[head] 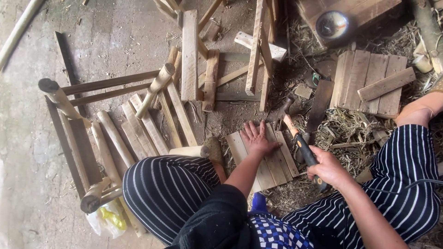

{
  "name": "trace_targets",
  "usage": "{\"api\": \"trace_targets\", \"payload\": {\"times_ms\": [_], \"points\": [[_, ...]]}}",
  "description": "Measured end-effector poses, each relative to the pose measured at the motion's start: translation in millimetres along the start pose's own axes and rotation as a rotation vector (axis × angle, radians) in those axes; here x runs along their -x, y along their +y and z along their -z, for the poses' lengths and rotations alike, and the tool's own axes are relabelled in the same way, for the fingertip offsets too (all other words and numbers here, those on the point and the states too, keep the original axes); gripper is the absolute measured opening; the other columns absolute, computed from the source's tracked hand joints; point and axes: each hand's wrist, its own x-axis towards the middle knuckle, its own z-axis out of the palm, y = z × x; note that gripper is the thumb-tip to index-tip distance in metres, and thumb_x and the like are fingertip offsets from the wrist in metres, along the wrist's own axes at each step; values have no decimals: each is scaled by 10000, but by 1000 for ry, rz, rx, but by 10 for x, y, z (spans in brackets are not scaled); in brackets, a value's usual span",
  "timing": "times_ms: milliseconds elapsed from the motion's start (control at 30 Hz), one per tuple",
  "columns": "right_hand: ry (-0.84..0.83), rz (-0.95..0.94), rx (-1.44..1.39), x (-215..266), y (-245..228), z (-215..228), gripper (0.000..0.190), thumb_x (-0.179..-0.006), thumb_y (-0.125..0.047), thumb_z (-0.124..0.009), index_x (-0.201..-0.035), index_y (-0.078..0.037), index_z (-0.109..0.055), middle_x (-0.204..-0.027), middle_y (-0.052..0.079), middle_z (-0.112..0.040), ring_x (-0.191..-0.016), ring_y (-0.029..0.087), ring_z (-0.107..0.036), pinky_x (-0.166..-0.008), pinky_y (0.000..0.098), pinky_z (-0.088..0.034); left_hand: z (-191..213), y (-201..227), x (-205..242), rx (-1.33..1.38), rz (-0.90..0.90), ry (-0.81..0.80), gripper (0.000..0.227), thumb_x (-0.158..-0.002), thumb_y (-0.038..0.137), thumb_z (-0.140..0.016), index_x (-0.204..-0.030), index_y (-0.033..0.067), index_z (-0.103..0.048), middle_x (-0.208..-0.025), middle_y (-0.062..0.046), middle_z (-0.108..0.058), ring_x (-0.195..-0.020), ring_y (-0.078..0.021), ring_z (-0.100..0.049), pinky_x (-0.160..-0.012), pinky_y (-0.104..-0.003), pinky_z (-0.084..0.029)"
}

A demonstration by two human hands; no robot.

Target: Assembling a small wooden box by hammering nails into wooden slats.

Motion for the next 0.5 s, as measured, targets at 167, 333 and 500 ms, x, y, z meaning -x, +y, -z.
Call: {"api": "trace_targets", "payload": {"times_ms": [167, 333, 500], "points": [[-45, -47, 103, 1, -200, 106, 870, -717, 240, -589, -1544, 78, -375, -917, 359, -733, -616, 318, -713, -494, 357, -584, 49, 16, 48, -9, 6, -11, 1282, -667, 796, -665, -1655, 256, -52, -1708, -223, 38, -1555, -433, 174, -1210, -619, 153], [-104, -70, 205, -152, -219, 135, 952, -669, 184, -629, -1565, 76, -329, -922, 319, -730, -632, 322, -750, -559, 373, -613, 27, -1, 23, 8, 17, -20, 1290, -657, 803, -660, -1652, 266, -41, -1708, -217, 52, -1553, -429, 185, -1209, -619, 158], [-172, -150, 484, 170, -818, 240, 924, -826, 104, -658, -1616, -160, -258, -1099, 184, -730, -633, 199, -596, -542, 271, -456, 206, 50, 100, -105, -4, -129, 1197, -763, 819, -495, -1648, 211, 34, -1675, -248, 201, -1488, -409, 332, -1133, -666, 219]]}}
